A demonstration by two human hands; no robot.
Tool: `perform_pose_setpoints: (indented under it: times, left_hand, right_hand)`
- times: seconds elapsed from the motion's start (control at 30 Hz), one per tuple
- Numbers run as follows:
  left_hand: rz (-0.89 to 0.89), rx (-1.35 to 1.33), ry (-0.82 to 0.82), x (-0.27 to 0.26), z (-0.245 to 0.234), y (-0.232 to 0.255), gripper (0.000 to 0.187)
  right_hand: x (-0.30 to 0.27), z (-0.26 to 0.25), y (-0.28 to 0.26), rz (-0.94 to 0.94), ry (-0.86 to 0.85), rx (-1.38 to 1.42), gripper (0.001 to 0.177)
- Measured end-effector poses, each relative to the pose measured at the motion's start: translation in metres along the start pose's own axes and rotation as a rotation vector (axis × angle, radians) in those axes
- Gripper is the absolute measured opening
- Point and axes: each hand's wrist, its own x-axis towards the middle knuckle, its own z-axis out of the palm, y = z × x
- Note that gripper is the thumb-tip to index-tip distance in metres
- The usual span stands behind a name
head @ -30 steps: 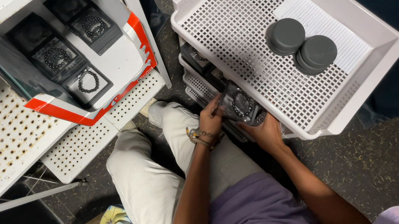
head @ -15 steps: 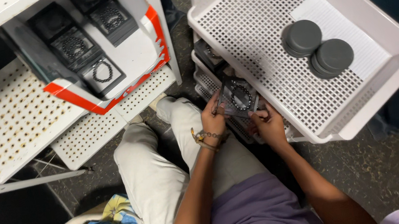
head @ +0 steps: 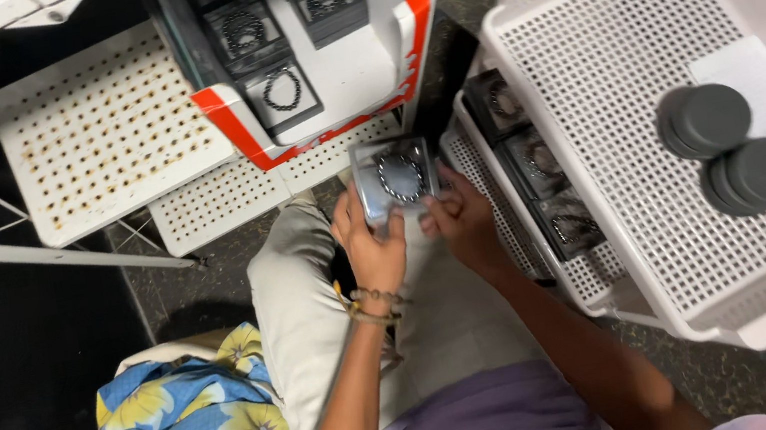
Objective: The person takes small black boxes containing beaded bracelets from a white plastic basket and places them into a cardboard box on a metal shelf. The person repeats this process, arranging the boxes neatly inside the cardboard box.
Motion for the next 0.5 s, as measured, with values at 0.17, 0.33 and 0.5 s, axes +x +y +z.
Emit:
perform_pose_setpoints:
  times: [0.17, 0.33, 0.5]
  left_hand:
    - [0.02, 0.019, 0.046, 0.075, -0.015, -0.004, 0.075]
    - [-0.155, -0.089, 0.081, 0.141, -0.008, 0.01, 0.085]
    - [-0.293, -0.287, -0.042, 0.186, -0.003, 0.011, 0.087]
  right_hand:
    - [0.064, 0.048, -0.053, -0.073, 0.007, -0.26, 0.045]
    - [0.145, 0.079, -0.07, -0.248, -0.023, -0.465, 0.042]
    - [0.204, 0.103, -0.086, -0.298, -0.08, -0.986, 0.039]
